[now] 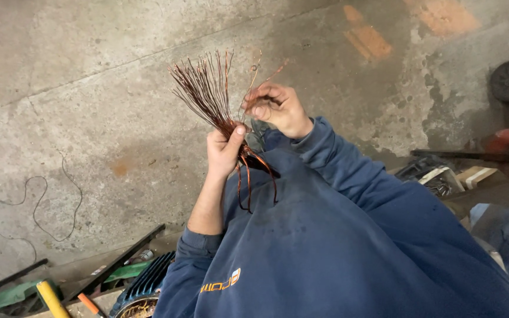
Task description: The person holds a bundle of copper wires and repeatedly separates individual strands by hand, fanning them out and then gathering them back together. The task appears to be manual wire preparation or sorting without tools.
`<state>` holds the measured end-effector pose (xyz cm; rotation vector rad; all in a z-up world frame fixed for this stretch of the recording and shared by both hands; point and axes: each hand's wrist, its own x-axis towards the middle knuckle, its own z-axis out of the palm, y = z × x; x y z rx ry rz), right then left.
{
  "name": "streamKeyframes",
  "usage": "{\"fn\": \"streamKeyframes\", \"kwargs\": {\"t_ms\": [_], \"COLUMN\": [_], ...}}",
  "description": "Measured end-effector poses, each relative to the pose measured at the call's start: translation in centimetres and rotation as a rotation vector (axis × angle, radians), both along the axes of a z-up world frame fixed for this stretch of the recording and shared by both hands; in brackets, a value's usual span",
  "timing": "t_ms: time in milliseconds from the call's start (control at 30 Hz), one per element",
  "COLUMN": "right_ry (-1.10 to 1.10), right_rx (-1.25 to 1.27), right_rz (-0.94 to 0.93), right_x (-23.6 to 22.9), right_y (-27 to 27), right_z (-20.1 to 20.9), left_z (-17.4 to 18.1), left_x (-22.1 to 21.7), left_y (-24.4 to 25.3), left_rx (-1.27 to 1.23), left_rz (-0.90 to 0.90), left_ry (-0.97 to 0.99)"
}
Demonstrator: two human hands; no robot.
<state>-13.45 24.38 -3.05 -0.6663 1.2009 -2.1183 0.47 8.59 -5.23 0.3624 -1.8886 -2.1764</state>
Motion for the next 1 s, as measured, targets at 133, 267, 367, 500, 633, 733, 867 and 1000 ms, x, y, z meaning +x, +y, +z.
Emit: {"fn": "streamKeyframes", "kwargs": {"t_ms": [133,267,367,500,633,733,867,1000], "right_ry": [0.012,0.014,0.093,0.101,-0.015,-0.108,-0.039,0.043], "right_rx": [-0.096,-0.168,-0.149,-0.254,-0.270,-0.160,0.093,0.151], "right_rz": [0.091,0.182,0.178,0.133,0.146,0.112,0.115,0.048], "right_x": [-0.6,-0.8,-0.7,-0.3,0.3,0.5,0.5,0.5], "right_y": [-0.4,-0.8,-1.1,-1.4,-1.6,-1.6,-1.7,-2.4], "right_z": [0.9,1.8,2.0,1.1,1.1,1.4,2.0,2.8], "left_z": [0.0,0.0,0.1,0.2,0.5,0.9,1.2,1.6], "left_x": [0.2,0.3,0.2,0.2,0.1,0.0,0.0,-0.1], "left_y": [-0.1,-0.3,-0.4,-0.4,-0.3,-0.1,0.1,0.0], "left_rx": [-0.022,0.004,0.037,-0.001,-0.020,-0.072,-0.098,-0.123], "left_rz": [0.003,0.006,0.007,0.000,0.006,0.006,-0.002,-0.015], "left_ry": [0.009,-0.008,-0.025,-0.006,-0.010,-0.005,0.030,-0.013]}}
